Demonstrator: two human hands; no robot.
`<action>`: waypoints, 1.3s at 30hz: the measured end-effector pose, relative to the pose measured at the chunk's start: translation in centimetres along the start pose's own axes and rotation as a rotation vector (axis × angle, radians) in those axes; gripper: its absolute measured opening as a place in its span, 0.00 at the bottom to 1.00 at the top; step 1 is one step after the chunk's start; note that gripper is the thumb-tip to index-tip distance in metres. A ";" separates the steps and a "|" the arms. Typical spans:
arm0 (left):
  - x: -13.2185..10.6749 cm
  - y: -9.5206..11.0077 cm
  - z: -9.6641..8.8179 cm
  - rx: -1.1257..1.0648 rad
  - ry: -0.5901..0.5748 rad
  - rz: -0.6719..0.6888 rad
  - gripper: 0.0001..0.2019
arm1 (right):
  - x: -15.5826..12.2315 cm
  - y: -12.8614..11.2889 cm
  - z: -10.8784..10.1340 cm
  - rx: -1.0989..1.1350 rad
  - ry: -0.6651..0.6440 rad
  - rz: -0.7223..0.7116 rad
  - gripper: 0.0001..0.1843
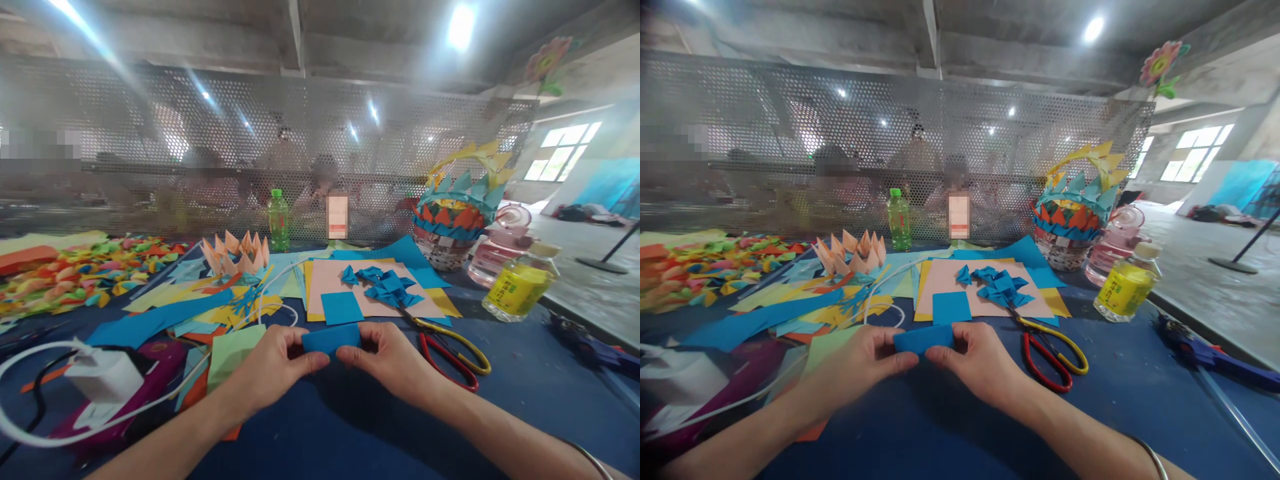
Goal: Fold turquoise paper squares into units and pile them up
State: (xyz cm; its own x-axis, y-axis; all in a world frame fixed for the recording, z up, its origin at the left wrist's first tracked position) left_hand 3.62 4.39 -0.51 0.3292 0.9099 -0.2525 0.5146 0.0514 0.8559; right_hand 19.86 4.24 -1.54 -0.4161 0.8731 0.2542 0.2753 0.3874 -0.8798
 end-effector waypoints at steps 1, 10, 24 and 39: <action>-0.1 0.1 -0.1 0.018 0.017 -0.007 0.12 | 0.0 0.1 -0.1 0.003 0.004 0.012 0.17; 0.2 -0.4 -0.9 0.159 0.137 -0.058 0.19 | 0.7 0.0 -1.3 -0.163 0.014 -0.042 0.14; 0.0 0.6 -1.9 0.085 0.267 0.034 0.24 | 1.4 0.7 -3.4 -0.327 0.088 -0.123 0.14; 0.2 0.1 -1.4 -0.292 0.114 -0.038 0.18 | 0.6 0.0 -1.6 -0.454 0.017 -0.252 0.11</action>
State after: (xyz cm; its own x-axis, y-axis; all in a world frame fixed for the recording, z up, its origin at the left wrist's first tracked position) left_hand 2.62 5.15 0.12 0.2145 0.9447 -0.2482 0.2700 0.1869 0.9446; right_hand 21.03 5.21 -0.75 -0.5046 0.7395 0.4456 0.5185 0.6723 -0.5285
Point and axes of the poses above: each hand's wrist, its own x-axis towards the middle knuckle, its own z-axis out of the palm, y = z × x, the point moved 5 cm from there along x, towards the middle knuckle, and after that the axes turned 12 degrees about -z, right-handed, at the moved point
